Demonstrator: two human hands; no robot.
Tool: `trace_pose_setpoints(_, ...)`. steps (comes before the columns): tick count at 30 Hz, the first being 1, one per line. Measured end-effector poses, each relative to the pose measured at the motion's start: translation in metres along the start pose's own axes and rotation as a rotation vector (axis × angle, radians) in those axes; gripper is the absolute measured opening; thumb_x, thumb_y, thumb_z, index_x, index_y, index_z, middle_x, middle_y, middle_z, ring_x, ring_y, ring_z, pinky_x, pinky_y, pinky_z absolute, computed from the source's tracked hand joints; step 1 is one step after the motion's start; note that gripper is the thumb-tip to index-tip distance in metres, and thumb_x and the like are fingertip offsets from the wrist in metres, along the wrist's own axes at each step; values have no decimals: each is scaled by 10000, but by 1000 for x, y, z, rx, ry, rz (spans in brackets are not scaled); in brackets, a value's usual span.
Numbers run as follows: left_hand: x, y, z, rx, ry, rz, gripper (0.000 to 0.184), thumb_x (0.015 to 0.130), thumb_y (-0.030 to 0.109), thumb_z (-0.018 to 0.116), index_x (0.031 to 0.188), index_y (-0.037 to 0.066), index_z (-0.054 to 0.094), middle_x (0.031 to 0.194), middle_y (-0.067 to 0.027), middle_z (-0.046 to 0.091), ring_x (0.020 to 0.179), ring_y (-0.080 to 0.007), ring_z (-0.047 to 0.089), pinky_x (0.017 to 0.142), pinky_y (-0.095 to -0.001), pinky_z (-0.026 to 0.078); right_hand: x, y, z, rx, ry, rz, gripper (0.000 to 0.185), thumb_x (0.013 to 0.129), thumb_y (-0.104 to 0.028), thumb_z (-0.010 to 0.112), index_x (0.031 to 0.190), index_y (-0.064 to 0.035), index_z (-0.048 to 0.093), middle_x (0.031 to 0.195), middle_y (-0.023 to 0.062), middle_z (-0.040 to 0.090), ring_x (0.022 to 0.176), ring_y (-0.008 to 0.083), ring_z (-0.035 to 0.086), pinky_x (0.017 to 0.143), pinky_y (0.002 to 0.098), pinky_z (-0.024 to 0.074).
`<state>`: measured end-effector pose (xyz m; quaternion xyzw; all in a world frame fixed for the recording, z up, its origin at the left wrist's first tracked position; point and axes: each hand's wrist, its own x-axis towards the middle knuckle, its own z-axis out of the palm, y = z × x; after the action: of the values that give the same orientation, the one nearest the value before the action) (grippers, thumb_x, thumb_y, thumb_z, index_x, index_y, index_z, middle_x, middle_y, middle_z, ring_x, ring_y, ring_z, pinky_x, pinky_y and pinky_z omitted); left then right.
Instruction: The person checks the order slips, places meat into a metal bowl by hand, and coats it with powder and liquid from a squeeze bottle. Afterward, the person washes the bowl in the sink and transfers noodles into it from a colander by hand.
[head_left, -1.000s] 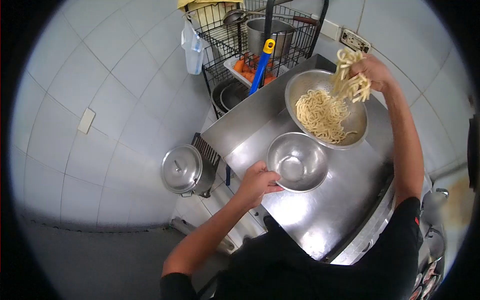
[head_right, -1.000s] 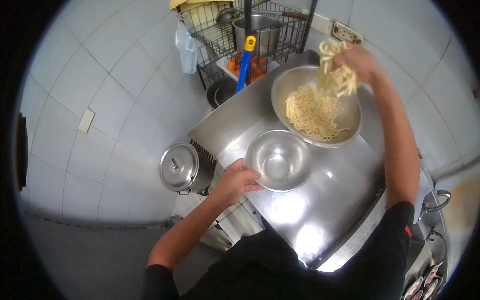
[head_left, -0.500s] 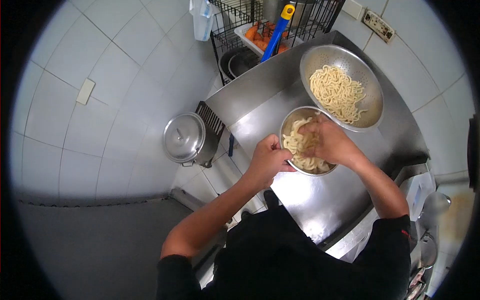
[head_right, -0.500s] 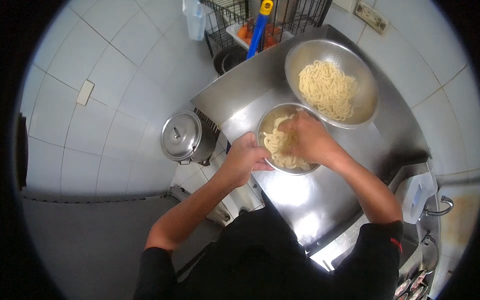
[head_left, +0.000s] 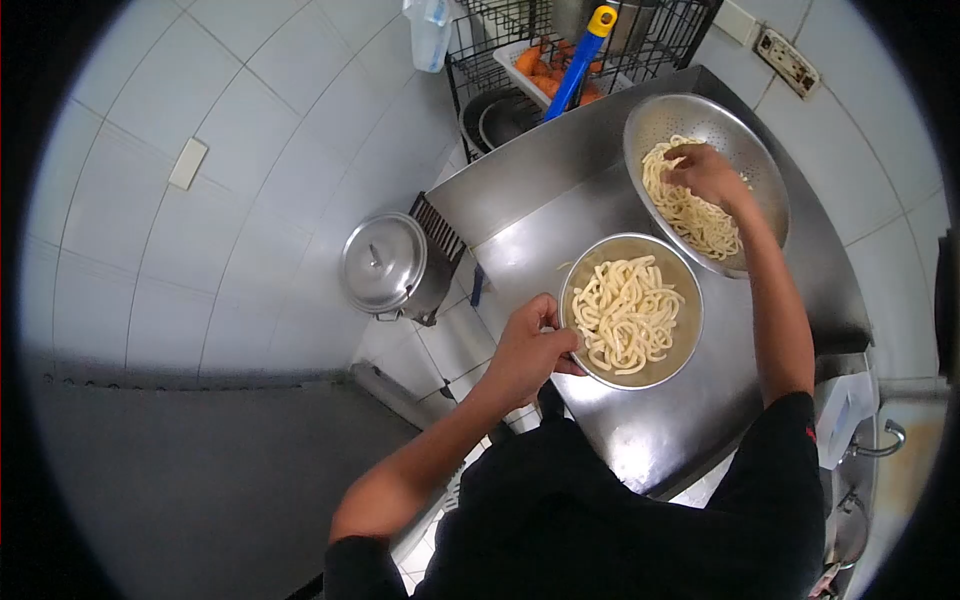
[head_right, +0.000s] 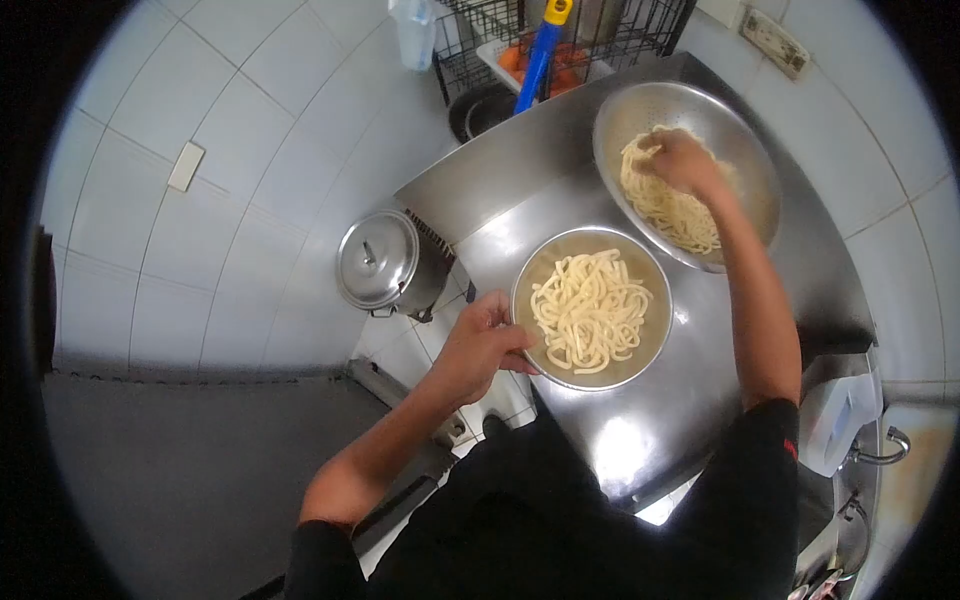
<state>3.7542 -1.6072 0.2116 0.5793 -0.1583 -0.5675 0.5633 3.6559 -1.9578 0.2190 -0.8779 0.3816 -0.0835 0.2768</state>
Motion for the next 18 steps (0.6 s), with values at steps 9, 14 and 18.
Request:
trace_pose_setpoints(9,-7,-11,4,-36,67,42,285,817,-26,599,1047,-7,433,971,-153,590,762,-255,681,579,-327,608,21,68,27,-414,-73,-8,559,713,-266,806,1207,-69,633,1224,178,618,1031,278,633,889,393,507)
trace_pose_setpoints(14,-7,-14,8,-26,69,30,285,805,-37,610,1023,9,433,980,-151,590,795,-258,679,617,-346,617,53,121,58,-598,-57,-10,338,634,-102,736,964,-30,721,992,184,696,920,289,679,810,396,535)
trace_pose_setpoints(18,-8,-15,9,-36,68,28,278,794,-44,609,1011,3,441,975,-151,592,794,-266,679,641,-363,620,35,100,-3,-278,-60,145,182,631,-75,709,775,36,696,766,156,682,668,178,661,638,330,539)
